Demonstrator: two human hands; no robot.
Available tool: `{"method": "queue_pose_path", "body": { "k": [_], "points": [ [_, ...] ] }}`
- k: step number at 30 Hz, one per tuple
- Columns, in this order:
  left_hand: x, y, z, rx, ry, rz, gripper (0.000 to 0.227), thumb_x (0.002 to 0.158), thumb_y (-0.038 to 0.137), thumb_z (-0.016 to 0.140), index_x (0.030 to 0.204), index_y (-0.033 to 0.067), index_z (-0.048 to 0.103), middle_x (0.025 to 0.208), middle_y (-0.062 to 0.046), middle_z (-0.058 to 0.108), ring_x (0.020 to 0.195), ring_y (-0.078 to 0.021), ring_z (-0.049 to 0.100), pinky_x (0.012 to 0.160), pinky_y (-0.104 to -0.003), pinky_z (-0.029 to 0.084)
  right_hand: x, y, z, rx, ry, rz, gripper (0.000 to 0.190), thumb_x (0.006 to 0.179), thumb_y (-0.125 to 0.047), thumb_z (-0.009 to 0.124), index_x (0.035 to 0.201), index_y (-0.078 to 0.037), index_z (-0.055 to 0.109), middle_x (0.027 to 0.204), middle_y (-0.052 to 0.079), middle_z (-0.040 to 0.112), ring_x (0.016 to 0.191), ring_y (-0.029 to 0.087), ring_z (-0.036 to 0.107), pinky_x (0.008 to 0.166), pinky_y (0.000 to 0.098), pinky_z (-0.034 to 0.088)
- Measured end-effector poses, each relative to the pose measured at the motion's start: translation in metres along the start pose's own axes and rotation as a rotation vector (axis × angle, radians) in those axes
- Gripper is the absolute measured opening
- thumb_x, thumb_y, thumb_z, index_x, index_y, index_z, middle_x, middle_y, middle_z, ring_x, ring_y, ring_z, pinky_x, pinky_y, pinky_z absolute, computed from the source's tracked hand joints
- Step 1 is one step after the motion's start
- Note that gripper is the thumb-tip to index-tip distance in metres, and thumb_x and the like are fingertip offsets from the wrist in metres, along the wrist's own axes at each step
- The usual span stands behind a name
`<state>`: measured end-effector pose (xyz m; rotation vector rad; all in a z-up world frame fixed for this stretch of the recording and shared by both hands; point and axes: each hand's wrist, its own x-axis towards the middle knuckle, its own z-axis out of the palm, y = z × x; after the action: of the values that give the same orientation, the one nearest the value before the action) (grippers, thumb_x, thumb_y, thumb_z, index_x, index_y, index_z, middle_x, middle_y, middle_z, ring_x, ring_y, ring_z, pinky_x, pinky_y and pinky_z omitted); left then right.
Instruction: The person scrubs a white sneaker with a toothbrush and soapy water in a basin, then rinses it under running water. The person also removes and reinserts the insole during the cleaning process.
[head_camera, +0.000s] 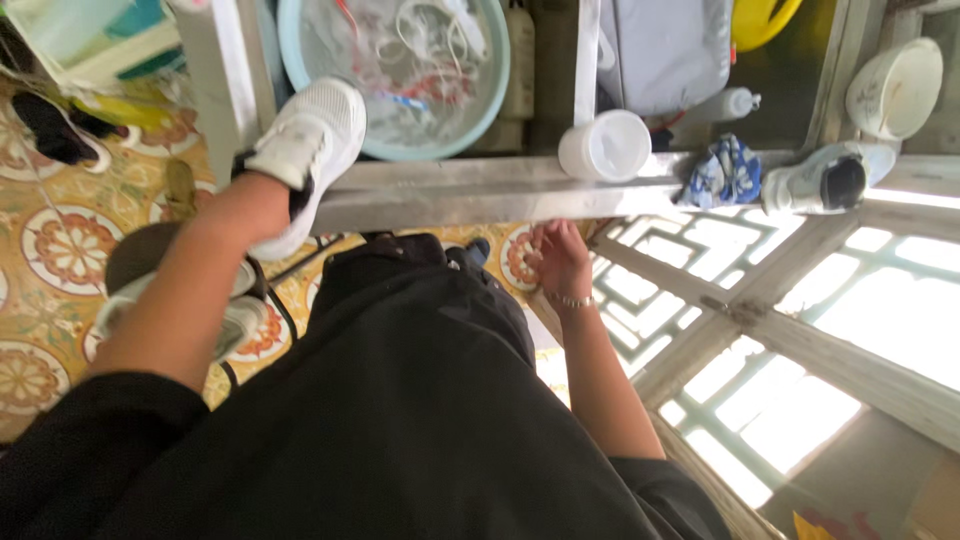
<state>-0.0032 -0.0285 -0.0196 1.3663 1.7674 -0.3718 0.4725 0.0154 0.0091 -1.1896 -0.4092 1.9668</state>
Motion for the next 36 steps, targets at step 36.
{"method": "queue_pose_path", "body": {
  "k": [36],
  "points": [
    [-0.053, -0.039, 0.048, -0.014, 0.424, -0.231, 0.011, 0.072, 0.016, 0.068, 0.065, 0.0078, 0.067, 0.071, -0.017, 0.069, 0.070, -0.0423, 0.067, 0.070, -0.053, 0.057, 0.405, 0.118, 0.061, -1.799, -0.040, 0.153, 0.059, 0.069, -0.032, 0.092, 0.114, 0.001, 0.071, 0.117, 0.026, 0.070, 0.110, 0.036, 0.070, 0.094, 0.0398, 0.058]
  ]
}}
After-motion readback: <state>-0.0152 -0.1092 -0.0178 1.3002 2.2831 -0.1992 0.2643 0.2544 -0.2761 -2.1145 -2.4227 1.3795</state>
